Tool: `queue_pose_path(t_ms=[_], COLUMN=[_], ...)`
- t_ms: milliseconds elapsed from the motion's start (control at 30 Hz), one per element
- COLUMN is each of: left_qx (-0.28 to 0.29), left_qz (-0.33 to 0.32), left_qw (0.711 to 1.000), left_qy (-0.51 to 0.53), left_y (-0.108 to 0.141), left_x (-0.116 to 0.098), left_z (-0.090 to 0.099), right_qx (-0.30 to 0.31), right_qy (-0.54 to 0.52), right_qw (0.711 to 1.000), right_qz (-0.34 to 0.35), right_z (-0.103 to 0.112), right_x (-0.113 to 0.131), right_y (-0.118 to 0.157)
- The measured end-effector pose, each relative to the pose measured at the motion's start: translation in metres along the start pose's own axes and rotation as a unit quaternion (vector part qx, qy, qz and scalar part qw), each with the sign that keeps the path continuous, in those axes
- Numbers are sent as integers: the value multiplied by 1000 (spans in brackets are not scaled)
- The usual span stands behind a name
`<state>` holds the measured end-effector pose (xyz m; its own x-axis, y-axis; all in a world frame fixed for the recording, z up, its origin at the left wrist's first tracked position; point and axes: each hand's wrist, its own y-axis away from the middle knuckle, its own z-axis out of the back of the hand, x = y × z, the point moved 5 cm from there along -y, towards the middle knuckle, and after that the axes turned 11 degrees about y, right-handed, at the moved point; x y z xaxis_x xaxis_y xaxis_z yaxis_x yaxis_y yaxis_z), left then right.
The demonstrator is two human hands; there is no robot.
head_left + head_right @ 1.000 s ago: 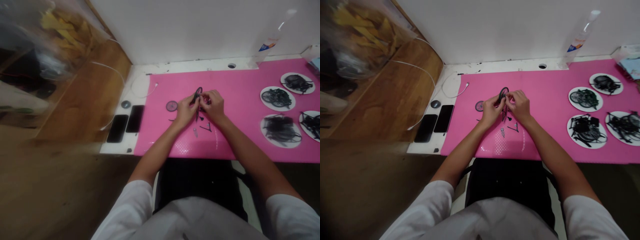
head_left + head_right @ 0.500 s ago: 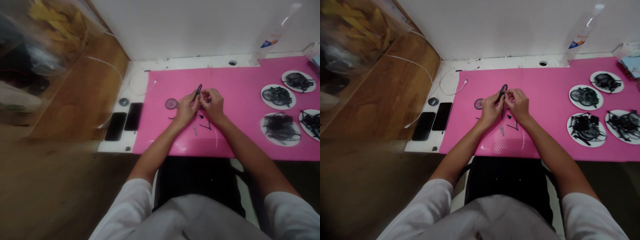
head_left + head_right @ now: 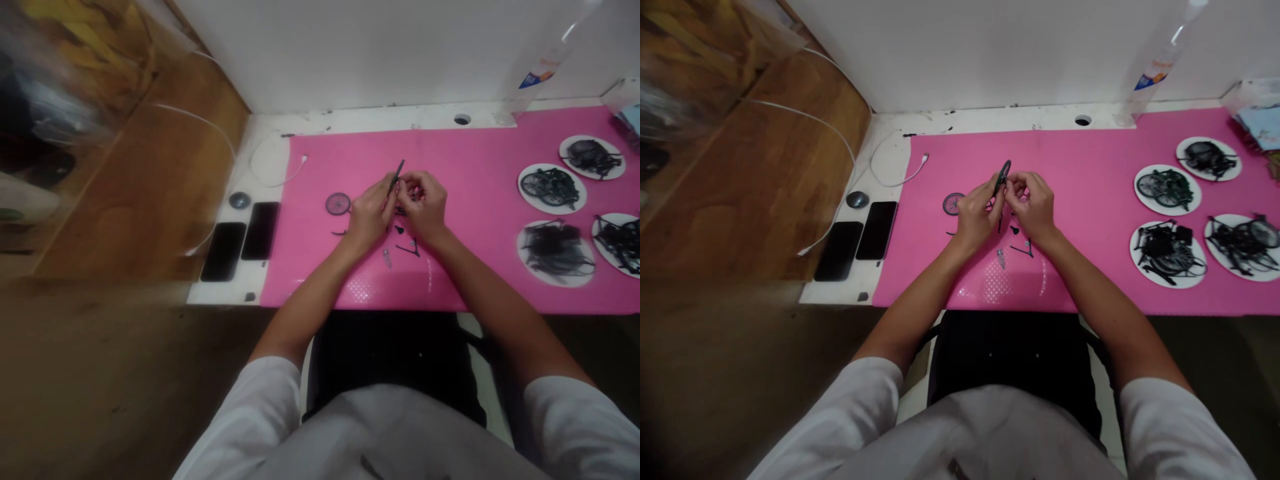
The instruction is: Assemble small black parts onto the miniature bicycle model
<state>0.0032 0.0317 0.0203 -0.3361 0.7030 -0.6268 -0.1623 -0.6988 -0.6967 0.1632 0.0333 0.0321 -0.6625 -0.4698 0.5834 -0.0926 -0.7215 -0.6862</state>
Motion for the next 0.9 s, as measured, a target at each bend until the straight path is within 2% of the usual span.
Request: queue_pose_path(t_ms=[167, 267, 433, 500, 600, 733, 800, 900], left_qx=[-3, 5, 28, 33, 36, 21, 15, 6], left_qz=[-35, -34, -5, 7, 15, 17, 18, 12], left_qw=[999, 998, 999, 999, 999, 1000, 1000, 1000], left_qy=[-36, -45, -18, -9, 5, 13, 13, 8], left_y=[1, 2, 1, 1, 0, 0, 0, 0], left_x=[3, 5, 16, 20, 21, 17, 14, 9], left_z=[-3, -4, -6, -5, -5, -4, -4, -3], right_qx=[4, 10, 68, 85, 53, -14, -18, 9], right_qy=[-81, -128, -241, -257, -207, -55, 12, 71], right_qw=[993, 984, 941, 930, 955, 997, 1000, 997], right_qz=[-86, -126, -225, -247, -205, -58, 3, 39], right_z=[-8, -15, -31, -32, -21, 0, 6, 6], right_x=[-4, -8, -18, -19, -13, 2, 7, 4], right_y=[4, 5, 5, 5, 3, -1, -3, -6])
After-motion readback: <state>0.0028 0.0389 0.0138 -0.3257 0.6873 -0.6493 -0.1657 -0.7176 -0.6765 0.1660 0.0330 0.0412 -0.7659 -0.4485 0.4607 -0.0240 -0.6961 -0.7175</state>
